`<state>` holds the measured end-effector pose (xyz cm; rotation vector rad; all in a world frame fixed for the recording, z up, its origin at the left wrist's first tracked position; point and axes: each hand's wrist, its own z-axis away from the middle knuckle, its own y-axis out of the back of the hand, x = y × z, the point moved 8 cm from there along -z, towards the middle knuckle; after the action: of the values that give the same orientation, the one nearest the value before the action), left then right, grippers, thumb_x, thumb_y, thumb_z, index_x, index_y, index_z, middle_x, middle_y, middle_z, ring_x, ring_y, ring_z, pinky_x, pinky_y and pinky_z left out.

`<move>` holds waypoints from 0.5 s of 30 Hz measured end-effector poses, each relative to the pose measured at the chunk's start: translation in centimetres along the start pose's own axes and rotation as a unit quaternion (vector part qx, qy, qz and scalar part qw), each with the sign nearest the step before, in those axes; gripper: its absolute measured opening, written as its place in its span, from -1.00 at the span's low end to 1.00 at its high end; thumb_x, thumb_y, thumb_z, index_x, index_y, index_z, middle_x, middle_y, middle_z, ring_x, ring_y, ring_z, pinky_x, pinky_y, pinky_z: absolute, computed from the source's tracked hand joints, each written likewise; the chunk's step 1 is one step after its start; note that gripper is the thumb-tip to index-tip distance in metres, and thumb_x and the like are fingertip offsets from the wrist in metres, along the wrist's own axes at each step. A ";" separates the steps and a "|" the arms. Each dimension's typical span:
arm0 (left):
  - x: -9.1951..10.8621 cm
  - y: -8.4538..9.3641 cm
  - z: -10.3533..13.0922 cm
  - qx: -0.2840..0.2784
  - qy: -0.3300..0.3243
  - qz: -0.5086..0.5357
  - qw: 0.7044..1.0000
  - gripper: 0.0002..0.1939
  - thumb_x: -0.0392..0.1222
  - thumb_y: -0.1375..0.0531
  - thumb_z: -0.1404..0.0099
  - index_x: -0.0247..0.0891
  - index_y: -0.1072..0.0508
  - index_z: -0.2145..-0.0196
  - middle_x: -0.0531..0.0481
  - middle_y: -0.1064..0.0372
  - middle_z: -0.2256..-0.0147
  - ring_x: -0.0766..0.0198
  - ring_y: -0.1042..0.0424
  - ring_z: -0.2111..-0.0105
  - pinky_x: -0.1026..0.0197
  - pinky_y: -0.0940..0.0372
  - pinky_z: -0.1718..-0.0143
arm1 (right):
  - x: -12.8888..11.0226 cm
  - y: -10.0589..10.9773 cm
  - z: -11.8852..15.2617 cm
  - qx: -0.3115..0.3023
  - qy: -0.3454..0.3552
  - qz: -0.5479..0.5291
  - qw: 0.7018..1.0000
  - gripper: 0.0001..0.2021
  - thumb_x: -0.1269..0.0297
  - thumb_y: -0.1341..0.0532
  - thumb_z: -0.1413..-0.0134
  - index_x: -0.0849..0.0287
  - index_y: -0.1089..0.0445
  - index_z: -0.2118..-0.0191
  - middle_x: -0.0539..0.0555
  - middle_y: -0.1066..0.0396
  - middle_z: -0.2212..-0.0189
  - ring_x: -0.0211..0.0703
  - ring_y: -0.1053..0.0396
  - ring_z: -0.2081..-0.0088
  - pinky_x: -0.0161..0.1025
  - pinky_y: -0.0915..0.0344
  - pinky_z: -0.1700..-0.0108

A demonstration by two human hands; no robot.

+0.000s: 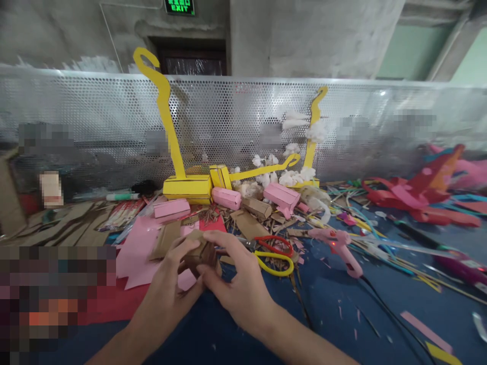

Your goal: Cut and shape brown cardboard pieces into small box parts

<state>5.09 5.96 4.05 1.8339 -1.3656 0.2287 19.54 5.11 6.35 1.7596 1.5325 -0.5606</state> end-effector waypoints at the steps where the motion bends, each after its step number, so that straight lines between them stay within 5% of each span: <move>1: -0.1 -0.1 0.0 0.001 0.005 0.019 1.000 -0.47 -0.32 -0.14 -0.43 0.02 -0.12 -0.26 -0.17 -0.15 -0.25 -0.01 -0.27 -0.25 -0.12 -0.38 -0.17 | -0.2 -0.1 0.1 -0.004 0.008 0.006 1.000 -0.54 0.47 -0.26 -0.21 -0.03 -0.35 -0.19 0.10 -0.45 -0.10 -0.04 -0.44 -0.10 -0.06 -0.44 -0.15; 9: -1.0 0.7 -0.6 -0.053 0.012 0.189 0.980 -0.56 -0.31 -0.14 -0.43 0.00 -0.14 -0.17 -0.08 -0.33 -0.01 0.19 -0.49 0.09 0.11 -0.49 0.03 | -0.1 0.6 0.3 -0.009 -0.015 -0.009 1.000 -0.58 0.39 -0.20 -0.29 -0.02 -0.29 -0.22 0.09 -0.45 0.05 -0.08 -0.46 0.05 -0.10 -0.46 -0.04; 15: -0.6 -0.2 0.5 -0.158 0.028 0.270 0.949 -0.51 -0.38 -0.12 -0.42 0.07 -0.12 -0.17 0.00 -0.32 0.07 0.27 -0.45 0.12 0.22 -0.45 0.04 | -0.2 0.7 0.5 -0.048 -0.008 -0.021 0.999 -0.47 0.33 -0.28 -0.25 -0.03 -0.21 -0.29 0.14 -0.30 -0.24 0.01 -0.32 -0.21 0.00 -0.31 -0.24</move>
<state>4.86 6.09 3.28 1.1569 -1.7312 0.3192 20.25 4.58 6.39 1.6510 1.5630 -0.5117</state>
